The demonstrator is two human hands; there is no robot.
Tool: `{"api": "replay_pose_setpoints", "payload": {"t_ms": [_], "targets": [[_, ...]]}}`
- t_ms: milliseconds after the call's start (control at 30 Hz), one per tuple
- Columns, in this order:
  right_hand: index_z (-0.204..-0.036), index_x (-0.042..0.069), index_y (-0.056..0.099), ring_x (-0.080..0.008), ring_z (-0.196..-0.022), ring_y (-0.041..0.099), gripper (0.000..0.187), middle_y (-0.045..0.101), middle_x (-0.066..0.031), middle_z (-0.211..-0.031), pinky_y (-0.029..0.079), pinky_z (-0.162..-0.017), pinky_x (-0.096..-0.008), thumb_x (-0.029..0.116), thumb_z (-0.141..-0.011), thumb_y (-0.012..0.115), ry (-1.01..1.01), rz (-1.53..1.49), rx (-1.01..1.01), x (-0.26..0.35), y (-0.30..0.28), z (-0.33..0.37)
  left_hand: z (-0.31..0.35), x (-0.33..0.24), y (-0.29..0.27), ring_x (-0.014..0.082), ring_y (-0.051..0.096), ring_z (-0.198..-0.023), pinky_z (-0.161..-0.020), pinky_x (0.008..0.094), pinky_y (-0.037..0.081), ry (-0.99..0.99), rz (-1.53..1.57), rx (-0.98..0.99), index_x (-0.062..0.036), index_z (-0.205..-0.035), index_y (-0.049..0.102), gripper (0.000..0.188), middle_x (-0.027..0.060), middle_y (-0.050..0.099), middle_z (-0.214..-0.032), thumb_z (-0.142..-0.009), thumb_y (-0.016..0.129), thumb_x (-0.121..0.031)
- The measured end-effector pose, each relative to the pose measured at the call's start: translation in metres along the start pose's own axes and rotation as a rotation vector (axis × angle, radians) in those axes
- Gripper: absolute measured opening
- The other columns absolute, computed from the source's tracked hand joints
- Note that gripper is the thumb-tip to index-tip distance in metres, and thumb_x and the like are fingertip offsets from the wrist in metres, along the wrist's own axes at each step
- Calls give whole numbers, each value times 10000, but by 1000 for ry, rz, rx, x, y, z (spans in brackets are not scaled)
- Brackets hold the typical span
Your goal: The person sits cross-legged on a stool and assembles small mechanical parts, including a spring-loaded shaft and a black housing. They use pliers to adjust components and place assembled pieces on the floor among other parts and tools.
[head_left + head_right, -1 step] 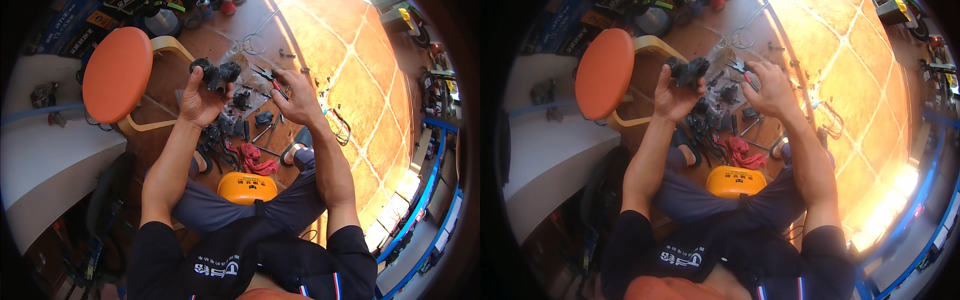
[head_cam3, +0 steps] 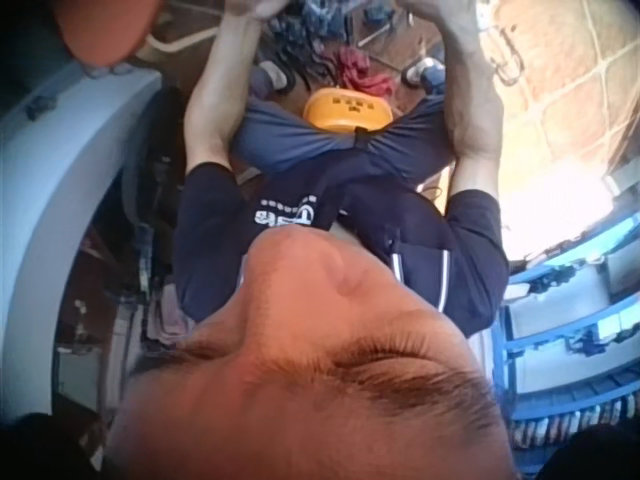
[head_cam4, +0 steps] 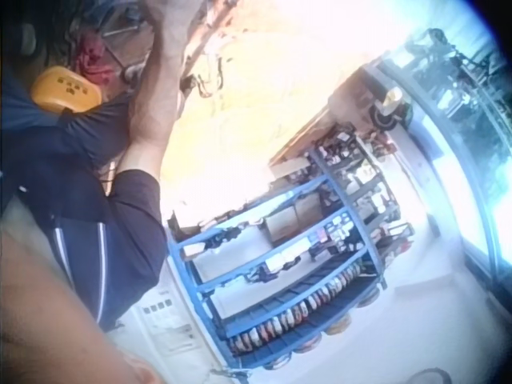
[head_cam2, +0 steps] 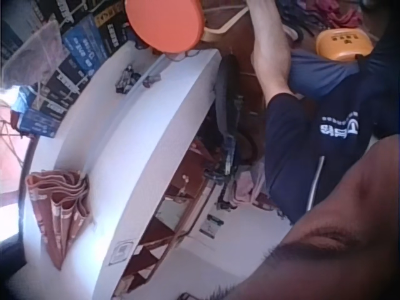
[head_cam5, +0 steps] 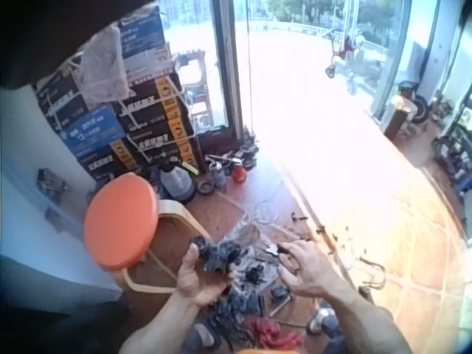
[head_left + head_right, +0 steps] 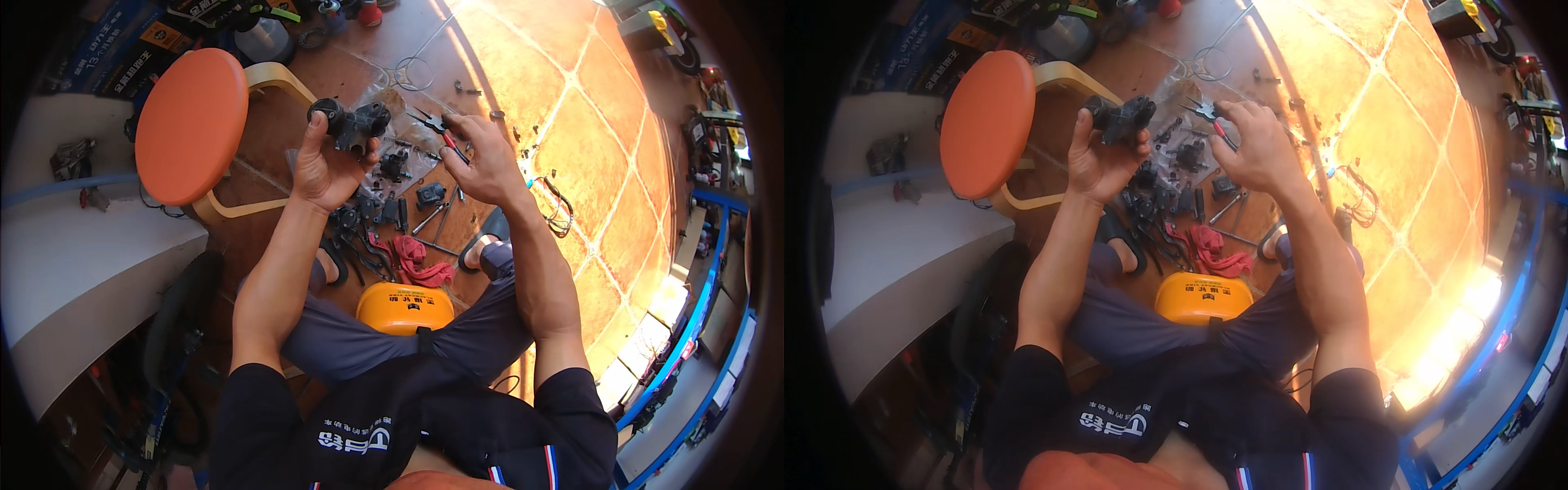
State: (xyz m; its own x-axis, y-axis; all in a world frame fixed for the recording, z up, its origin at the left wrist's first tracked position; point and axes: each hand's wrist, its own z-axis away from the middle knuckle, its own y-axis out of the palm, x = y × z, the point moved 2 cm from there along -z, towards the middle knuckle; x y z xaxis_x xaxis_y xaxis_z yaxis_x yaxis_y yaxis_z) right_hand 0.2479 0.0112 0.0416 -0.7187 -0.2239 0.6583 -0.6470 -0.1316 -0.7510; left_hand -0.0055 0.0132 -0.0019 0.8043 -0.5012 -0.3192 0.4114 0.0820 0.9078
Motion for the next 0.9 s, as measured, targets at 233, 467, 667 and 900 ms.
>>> {"api": "replay_pose_setpoints", "payload": {"t_ms": [233,467,667,900], "targets": [[-1298,32,600,-389,-1187,556,521,622,-198,-1237,443,-1037,-460,275,-841,659,14,30,43,-4,0,1,3,0,15,198,471,-820,-751,320,387,-33,41,-4,40,-1302,526,911,92,567,-940,-820,621,-728],[-1308,36,595,-389,-1149,568,536,626,-199,-1219,455,-1010,-460,302,-847,656,-8,99,50,-4,0,2,3,-4,13,170,455,-749,-711,313,374,-92,214,60,73,-1301,471,930,77,556,-883,-810,633,-700],[-1308,30,587,-369,-1169,566,520,630,-196,-1202,440,-1032,-439,263,-851,669,11,115,80,-4,0,4,4,-3,14,161,451,-678,-651,304,357,-95,236,5,66,-1279,493,977,76,580,-831,-805,565,-785],[-1315,47,590,-374,-1142,573,540,638,-177,-1177,458,-992,-474,310,-848,661,-8,127,79,-7,4,3,5,-6,18,159,461,-676,-648,299,364,-120,237,-47,91,-1264,487,973,73,586,-815,-815,564,-769]]}}
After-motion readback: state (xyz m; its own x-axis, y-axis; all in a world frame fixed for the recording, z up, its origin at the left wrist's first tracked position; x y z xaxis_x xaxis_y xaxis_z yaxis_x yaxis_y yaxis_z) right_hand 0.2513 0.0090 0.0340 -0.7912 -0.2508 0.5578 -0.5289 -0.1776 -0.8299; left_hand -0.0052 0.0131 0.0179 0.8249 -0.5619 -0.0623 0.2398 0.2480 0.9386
